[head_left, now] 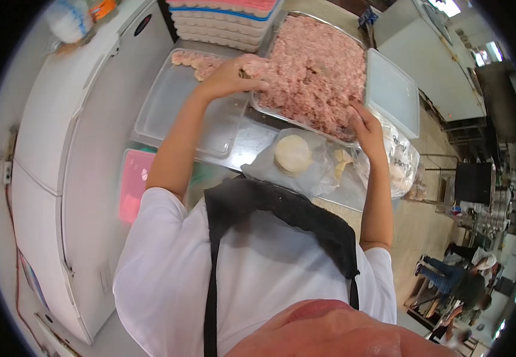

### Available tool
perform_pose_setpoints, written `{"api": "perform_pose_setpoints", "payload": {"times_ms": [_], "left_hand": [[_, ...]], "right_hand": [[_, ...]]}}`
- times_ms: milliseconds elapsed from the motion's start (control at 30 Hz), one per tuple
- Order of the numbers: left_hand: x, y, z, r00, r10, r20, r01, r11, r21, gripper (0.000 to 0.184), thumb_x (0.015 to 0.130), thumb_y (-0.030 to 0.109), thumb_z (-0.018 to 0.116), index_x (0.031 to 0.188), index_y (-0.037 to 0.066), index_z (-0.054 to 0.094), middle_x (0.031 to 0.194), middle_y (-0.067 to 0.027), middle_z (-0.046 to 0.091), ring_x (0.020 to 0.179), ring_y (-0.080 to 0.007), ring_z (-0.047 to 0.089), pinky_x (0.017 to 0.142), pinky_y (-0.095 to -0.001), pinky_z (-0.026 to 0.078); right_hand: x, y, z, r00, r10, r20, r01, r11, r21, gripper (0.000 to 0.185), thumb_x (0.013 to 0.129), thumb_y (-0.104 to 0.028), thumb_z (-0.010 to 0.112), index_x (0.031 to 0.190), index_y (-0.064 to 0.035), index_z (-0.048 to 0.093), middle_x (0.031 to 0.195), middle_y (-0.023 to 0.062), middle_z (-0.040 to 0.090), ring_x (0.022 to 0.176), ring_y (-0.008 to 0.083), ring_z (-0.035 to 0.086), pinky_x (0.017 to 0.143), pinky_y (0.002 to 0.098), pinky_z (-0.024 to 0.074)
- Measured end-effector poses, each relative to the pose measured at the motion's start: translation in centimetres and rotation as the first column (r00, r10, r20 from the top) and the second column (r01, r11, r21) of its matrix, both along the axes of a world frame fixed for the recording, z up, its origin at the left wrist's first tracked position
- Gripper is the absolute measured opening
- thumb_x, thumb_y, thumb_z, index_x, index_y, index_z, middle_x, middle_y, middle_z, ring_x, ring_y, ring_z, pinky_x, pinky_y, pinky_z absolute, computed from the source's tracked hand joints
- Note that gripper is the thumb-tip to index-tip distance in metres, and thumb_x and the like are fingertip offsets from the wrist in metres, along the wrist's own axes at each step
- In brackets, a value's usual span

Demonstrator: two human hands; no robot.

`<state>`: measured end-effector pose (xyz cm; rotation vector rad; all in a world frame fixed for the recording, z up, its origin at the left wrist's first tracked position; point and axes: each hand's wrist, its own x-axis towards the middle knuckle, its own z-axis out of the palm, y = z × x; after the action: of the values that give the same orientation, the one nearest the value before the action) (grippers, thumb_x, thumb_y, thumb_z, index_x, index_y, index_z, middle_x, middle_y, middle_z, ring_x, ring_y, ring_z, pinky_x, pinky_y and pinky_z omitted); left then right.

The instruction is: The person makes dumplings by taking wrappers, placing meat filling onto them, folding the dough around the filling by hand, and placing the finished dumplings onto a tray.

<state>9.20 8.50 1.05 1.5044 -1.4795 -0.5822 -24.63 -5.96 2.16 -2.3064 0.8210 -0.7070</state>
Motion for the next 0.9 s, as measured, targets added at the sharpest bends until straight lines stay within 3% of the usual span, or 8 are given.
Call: {"api": "perform_pose_setpoints", "payload": {"times_ms": [67,167,267,367,467,667,767,900], "left_hand": [[4.6,2.3,-3.7,0.993,0.113,-0.019,-0.114,0.993,-0.015,0.05,0.072,0.028,0.077,0.113,0.003,0.061,0.109,-0.0107,0.064,0.098,-0.0187,0.06,0.083,-0.0299,0.047],[9.7,6.3,-7.0,0.96,0.277,0.049,-0.282,0.944,0.173,0.048,0.075,0.025,0.074,0.116,0.004,0.06,0.11,-0.0122,0.064,0.097,-0.0231,0.061,0.08,-0.0328,0.049],[15.2,6.5,-14.2,0.841,0.463,0.279,-0.483,0.876,0.005,0.053,0.076,0.022,0.071,0.124,0.007,0.055,0.102,-0.016,0.066,0.091,-0.0303,0.064,0.076,-0.0366,0.05],[12.4,6.2,-9.6,0.717,0.589,0.373,-0.674,0.721,0.159,0.063,0.078,0.021,0.069,0.134,0.009,0.045,0.099,-0.0208,0.066,0.09,-0.0375,0.063,0.078,-0.0409,0.049],[12.5,4.8,-11.0,0.727,0.533,0.432,-0.67,0.688,0.279,0.072,0.078,0.022,0.069,0.141,0.012,0.034,0.102,-0.0232,0.064,0.093,-0.0393,0.061,0.08,-0.0439,0.048],[13.5,3.0,-13.0,0.765,0.533,0.361,-0.612,0.777,0.15,0.077,0.079,0.019,0.068,0.144,0.012,0.028,0.111,-0.024,0.061,0.098,-0.0396,0.059,0.083,-0.0456,0.047],[14.8,2.1,-14.9,0.741,0.537,0.403,-0.518,0.839,-0.166,0.075,0.079,0.016,0.068,0.143,0.01,0.029,0.113,-0.0218,0.061,0.102,-0.0375,0.059,0.086,-0.0436,0.047],[15.0,3.5,-14.2,0.863,0.448,0.233,-0.452,0.891,-0.04,0.063,0.079,0.013,0.067,0.136,0.009,0.04,0.11,-0.0185,0.063,0.103,-0.0347,0.06,0.088,-0.0407,0.047]], "right_hand": [[-0.8,-0.1,-0.7,0.996,-0.091,-0.001,0.089,0.973,0.212,0.031,0.093,-0.019,0.055,0.118,-0.0012,0.06,0.081,0.0022,0.059,0.07,0.0111,0.053,0.063,0.0239,0.0414],[-2.0,0.0,-2.2,0.981,-0.19,0.024,0.165,0.902,0.4,0.03,0.095,-0.024,0.055,0.115,-0.0032,0.062,0.065,-0.0062,0.044,0.054,0.0034,0.037,0.048,0.0201,0.028],[-1.4,1.1,-2.3,0.967,-0.246,0.066,0.183,0.85,0.494,0.028,0.094,-0.021,0.055,0.114,-0.0018,0.063,0.063,-0.0073,0.042,0.053,0.0015,0.034,0.047,0.0189,0.0258],[-0.1,2.7,-1.6,0.956,-0.277,0.097,0.182,0.819,0.544,0.027,0.095,-0.018,0.056,0.114,-0.0006,0.062,0.064,-0.0071,0.043,0.054,0.0016,0.035,0.048,0.0183,0.0269],[0.7,3.7,-1.4,0.947,-0.309,0.086,0.217,0.816,0.535,0.026,0.095,-0.018,0.055,0.113,-0.0002,0.062,0.064,-0.0074,0.044,0.054,0.0014,0.035,0.047,0.018,0.0263],[-0.4,4.1,-3.0,0.937,-0.34,0.077,0.243,0.797,0.553,0.025,0.095,-0.018,0.055,0.111,0.0,0.063,0.065,-0.0068,0.046,0.054,0.0018,0.036,0.047,0.0178,0.0274],[-0.6,4.5,-3.6,0.938,-0.345,0.036,0.265,0.78,0.567,0.025,0.095,-0.018,0.055,0.111,0.0001,0.062,0.066,-0.0063,0.047,0.054,0.0023,0.038,0.047,0.0178,0.0289],[-0.9,3.8,-4.2,0.953,-0.302,-0.024,0.273,0.822,0.5,0.027,0.094,-0.017,0.056,0.113,0.001,0.062,0.067,-0.0054,0.049,0.056,0.0025,0.04,0.049,0.0183,0.0313]]}}
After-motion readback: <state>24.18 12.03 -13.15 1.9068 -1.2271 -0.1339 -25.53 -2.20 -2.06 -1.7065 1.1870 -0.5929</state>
